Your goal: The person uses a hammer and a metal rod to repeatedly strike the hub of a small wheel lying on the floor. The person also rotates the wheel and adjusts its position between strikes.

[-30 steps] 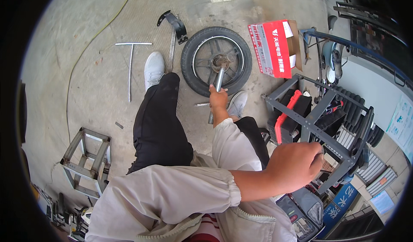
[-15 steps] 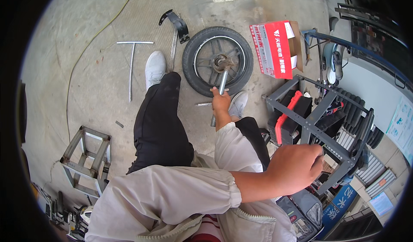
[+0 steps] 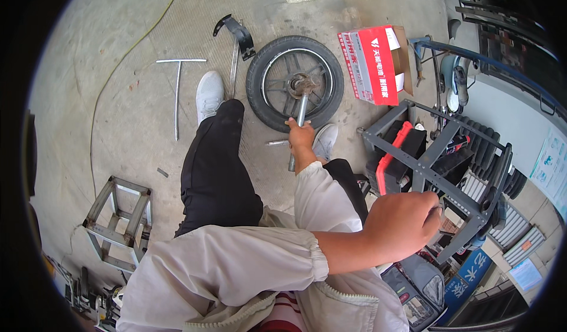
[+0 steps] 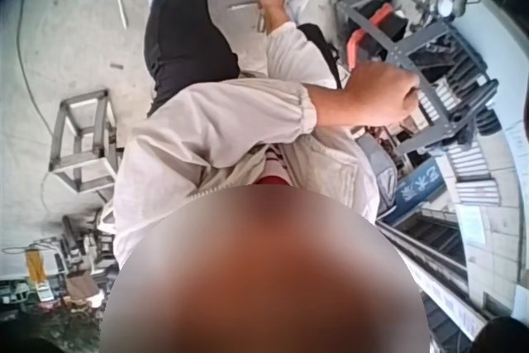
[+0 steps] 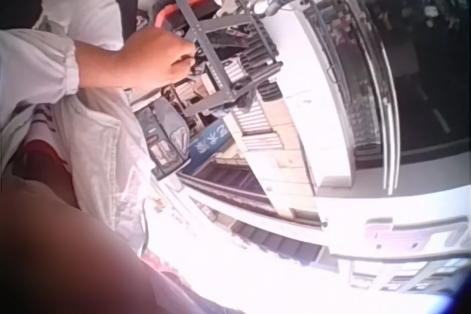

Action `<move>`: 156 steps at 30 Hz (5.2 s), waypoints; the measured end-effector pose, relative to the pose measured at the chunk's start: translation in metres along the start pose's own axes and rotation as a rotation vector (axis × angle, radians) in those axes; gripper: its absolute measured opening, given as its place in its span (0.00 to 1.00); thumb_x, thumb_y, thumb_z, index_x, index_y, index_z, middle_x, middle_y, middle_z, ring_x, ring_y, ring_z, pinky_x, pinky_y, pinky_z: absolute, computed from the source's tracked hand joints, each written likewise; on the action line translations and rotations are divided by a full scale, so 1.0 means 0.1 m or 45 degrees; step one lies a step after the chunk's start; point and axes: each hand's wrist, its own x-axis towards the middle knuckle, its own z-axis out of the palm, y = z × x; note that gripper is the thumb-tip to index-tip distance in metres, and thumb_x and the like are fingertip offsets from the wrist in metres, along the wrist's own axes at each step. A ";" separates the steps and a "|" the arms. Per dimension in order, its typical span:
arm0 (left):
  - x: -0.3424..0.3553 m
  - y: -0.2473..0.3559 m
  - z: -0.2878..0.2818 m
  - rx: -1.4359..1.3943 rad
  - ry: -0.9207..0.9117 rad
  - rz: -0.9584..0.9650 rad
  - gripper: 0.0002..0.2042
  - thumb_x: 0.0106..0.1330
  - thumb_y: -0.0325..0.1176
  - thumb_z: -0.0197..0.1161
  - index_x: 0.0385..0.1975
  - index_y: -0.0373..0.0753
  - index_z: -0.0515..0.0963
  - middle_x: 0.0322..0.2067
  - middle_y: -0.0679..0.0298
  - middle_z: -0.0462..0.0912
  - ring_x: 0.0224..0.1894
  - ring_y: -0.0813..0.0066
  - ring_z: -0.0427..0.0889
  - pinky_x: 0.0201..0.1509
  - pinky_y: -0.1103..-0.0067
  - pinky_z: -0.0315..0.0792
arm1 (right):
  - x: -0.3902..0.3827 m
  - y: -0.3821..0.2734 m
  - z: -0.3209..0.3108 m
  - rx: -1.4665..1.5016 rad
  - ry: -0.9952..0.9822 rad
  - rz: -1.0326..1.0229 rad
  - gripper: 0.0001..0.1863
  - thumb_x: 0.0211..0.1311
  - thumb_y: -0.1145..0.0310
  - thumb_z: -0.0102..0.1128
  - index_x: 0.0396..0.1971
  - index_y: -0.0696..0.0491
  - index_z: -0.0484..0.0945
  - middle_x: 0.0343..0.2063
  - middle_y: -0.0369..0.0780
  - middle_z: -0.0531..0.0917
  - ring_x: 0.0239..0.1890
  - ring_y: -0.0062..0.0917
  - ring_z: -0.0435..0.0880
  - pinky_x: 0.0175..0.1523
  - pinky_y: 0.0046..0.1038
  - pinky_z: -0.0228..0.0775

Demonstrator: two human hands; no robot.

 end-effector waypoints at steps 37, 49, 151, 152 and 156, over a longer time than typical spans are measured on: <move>0.03 -0.04 0.06 0.047 -0.082 -0.054 0.09 0.61 0.33 0.57 0.22 0.36 0.73 0.18 0.55 0.78 0.23 0.53 0.79 0.28 0.61 0.71 | -0.18 0.09 -0.20 0.127 -0.185 0.085 0.16 0.63 0.57 0.62 0.27 0.47 0.65 0.11 0.29 0.62 0.09 0.16 0.58 0.14 0.24 0.49; 0.03 -0.06 0.07 0.028 -0.040 -0.040 0.09 0.63 0.34 0.57 0.24 0.36 0.74 0.18 0.55 0.78 0.22 0.54 0.79 0.27 0.62 0.70 | -0.97 1.88 -0.28 -0.120 -0.677 -0.056 0.18 0.63 0.55 0.61 0.22 0.48 0.66 0.10 0.30 0.63 0.08 0.16 0.58 0.14 0.25 0.47; 0.19 -0.13 -0.02 -0.029 0.053 -0.256 0.09 0.64 0.34 0.56 0.27 0.36 0.75 0.19 0.57 0.78 0.22 0.55 0.78 0.28 0.66 0.68 | 0.41 -0.38 0.17 -0.769 -0.802 -0.653 0.22 0.64 0.56 0.56 0.49 0.57 0.80 0.33 0.39 0.84 0.37 0.25 0.81 0.44 0.26 0.72; 0.19 -0.12 -0.07 -0.034 0.104 -0.236 0.09 0.65 0.34 0.56 0.27 0.36 0.75 0.18 0.57 0.77 0.22 0.55 0.78 0.27 0.66 0.68 | 0.34 -0.26 0.38 -0.896 -0.891 -0.699 0.23 0.62 0.56 0.57 0.51 0.55 0.79 0.41 0.45 0.83 0.46 0.35 0.81 0.52 0.30 0.71; 0.20 -0.15 -0.20 -0.018 0.161 -0.251 0.08 0.65 0.33 0.57 0.28 0.35 0.74 0.16 0.59 0.75 0.18 0.63 0.74 0.25 0.70 0.65 | 0.23 0.25 0.77 -1.391 -0.924 -0.922 0.25 0.57 0.59 0.59 0.54 0.52 0.76 0.58 0.46 0.68 0.61 0.43 0.70 0.64 0.38 0.64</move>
